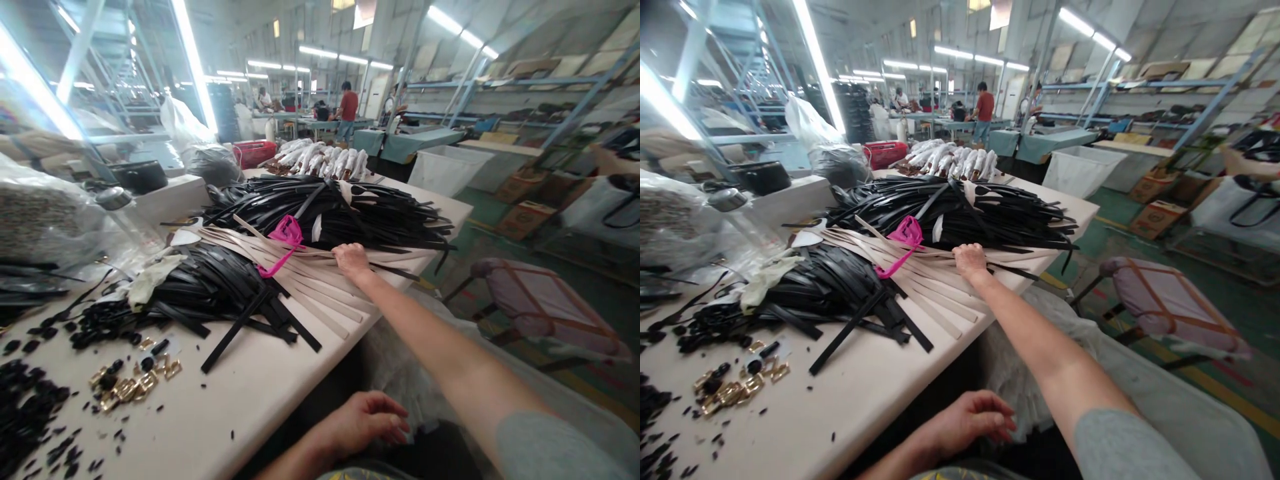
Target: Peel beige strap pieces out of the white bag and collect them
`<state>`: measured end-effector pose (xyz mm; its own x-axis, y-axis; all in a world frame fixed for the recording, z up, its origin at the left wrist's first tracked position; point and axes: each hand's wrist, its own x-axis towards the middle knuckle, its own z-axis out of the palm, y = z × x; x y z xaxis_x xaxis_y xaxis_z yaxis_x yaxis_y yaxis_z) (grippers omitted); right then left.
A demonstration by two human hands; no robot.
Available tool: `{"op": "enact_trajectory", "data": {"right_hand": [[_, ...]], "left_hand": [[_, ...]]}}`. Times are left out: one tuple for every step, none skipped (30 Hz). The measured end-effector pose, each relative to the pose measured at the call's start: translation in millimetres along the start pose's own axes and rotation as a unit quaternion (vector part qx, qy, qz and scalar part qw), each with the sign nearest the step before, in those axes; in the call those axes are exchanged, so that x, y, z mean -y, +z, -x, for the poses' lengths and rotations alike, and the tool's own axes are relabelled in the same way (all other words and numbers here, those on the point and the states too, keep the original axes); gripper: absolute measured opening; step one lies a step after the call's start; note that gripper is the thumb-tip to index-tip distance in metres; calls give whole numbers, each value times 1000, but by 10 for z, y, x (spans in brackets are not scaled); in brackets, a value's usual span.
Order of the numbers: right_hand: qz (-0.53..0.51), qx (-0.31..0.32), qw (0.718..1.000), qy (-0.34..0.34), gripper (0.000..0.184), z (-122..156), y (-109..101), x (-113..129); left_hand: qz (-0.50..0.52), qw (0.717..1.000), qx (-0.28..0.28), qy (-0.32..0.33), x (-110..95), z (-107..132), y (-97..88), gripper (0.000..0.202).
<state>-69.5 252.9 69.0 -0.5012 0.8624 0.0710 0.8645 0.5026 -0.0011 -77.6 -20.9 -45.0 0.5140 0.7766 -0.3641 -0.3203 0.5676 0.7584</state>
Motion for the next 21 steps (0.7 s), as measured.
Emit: {"op": "enact_trajectory", "data": {"right_hand": [[-1, -1, 1000, -6, 38, -11, -12, 37], [-3, -2, 1000, -13, 39, -25, -21, 86], [-6, -3, 1000, -20, 40, -44, -25, 148], [-10, -2, 1000, -26, 40, -68, -24, 217], [-13, 0, 999, -30, 41, -96, -18, 290], [-15, 4, 999, -30, 41, -124, -7, 360], [-18, 8, 999, -27, 41, -150, 7, 425], [-20, 10, 1000, -21, 40, -171, 22, 481], [-23, 10, 1000, -13, 41, -185, 37, 526], [-26, 9, 1000, -5, 42, -191, 49, 558], [-30, 8, 1000, 2, 45, -188, 58, 580], [-34, 8, 999, 5, 48, -178, 63, 592], [-39, 13, 999, 3, 53, -163, 65, 596], [-45, 24, 999, -6, 58, -145, 63, 594], [-50, 38, 998, -21, 64, -128, 60, 589], [-53, 54, 996, -37, 69, -114, 56, 583], [-55, 69, 995, -52, 73, -106, 52, 577], [-57, 83, 993, -62, 76, -105, 49, 574], [-57, 93, 992, -64, 78, -111, 45, 575], [-56, 100, 992, -59, 77, -125, 41, 580], [-55, 103, 992, -53, 74, -144, 36, 590]], "left_hand": [[13, 1000, -2, 2, -14, 5, -6, 61], [24, 1000, -3, 6, -23, 2, -12, 61], [33, 999, -4, 9, -26, -8, -17, 61], [42, 999, -3, 12, -23, -24, -23, 61], [50, 999, -1, 14, -14, -44, -28, 61], [58, 998, 1, 15, 1, -66, -35, 61], [66, 998, 4, 16, 19, -87, -43, 61], [72, 997, 7, 17, 37, -105, -52, 62], [78, 997, 10, 20, 53, -117, -62, 63], [84, 996, 11, 25, 65, -122, -73, 63], [89, 996, 12, 29, 71, -121, -83, 62], [94, 995, 13, 33, 71, -114, -92, 61], [99, 994, 13, 34, 66, -104, -99, 60], [105, 994, 13, 33, 59, -94, -104, 60], [111, 993, 13, 31, 50, -86, -107, 59], [116, 993, 15, 29, 44, -82, -109, 59], [121, 992, 15, 27, 42, -85, -110, 59], [123, 992, 16, 26, 47, -94, -110, 59], [124, 992, 15, 26, 59, -111, -109, 58], [125, 992, 14, 27, 77, -133, -109, 57], [126, 992, 14, 28, 99, -160, -109, 57]]}}
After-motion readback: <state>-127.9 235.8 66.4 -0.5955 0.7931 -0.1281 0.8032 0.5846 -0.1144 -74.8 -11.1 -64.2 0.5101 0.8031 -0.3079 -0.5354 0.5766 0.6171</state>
